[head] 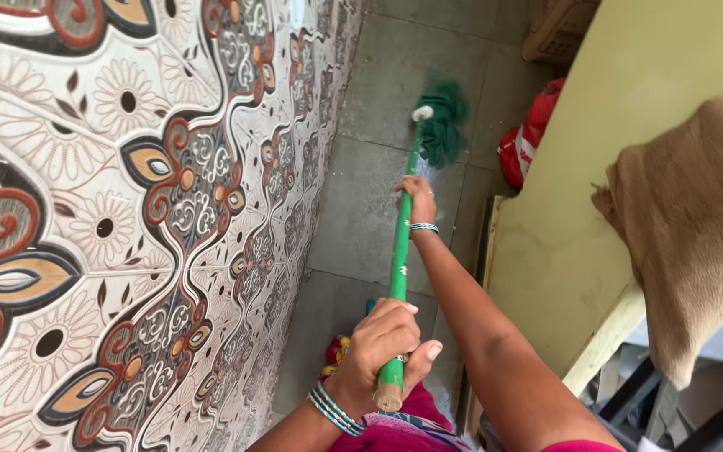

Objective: The person mops the floor using a green mop, moving it back and forth across different sections of the floor, and periodically rinses and squeezes the mop head by hand inside a plastic bucket.

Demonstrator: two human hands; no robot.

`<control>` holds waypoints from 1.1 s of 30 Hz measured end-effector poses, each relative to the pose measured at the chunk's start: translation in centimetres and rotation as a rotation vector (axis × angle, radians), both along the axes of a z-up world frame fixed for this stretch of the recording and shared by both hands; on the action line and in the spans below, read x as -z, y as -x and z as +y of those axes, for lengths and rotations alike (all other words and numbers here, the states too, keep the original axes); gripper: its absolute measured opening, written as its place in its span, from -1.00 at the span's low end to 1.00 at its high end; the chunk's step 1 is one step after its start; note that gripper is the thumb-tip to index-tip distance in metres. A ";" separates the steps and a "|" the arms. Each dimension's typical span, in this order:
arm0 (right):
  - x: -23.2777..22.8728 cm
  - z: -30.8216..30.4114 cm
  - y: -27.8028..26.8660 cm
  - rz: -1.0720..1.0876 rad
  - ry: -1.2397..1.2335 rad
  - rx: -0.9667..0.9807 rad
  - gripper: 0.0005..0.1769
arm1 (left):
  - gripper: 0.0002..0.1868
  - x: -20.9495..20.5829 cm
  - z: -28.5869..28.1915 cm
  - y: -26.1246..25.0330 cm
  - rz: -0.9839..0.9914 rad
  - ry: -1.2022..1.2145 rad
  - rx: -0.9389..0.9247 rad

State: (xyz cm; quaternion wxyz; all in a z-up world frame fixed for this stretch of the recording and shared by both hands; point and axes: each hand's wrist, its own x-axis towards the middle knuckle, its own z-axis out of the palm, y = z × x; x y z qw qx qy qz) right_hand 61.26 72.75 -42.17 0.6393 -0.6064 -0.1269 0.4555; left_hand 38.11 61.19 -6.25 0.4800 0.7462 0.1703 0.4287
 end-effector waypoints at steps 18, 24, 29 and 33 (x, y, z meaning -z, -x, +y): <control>-4.7 -19.4 21.3 -1.196 0.005 -0.602 -0.81 | -0.67 -5.1 -16.1 17.3 -0.079 -0.314 0.011; -7.8 -30.9 32.5 -1.223 0.026 -0.624 -0.89 | -0.79 -9.8 -24.2 27.6 -0.083 -0.248 0.073; -9.8 -37.2 37.4 -1.172 -0.028 -0.753 -0.97 | -0.81 -12.5 -28.2 33.1 -0.046 -0.308 -0.020; -9.8 -42.3 38.1 -1.255 0.055 -0.764 -0.95 | -0.77 -11.3 -32.7 35.2 -0.021 -0.330 -0.132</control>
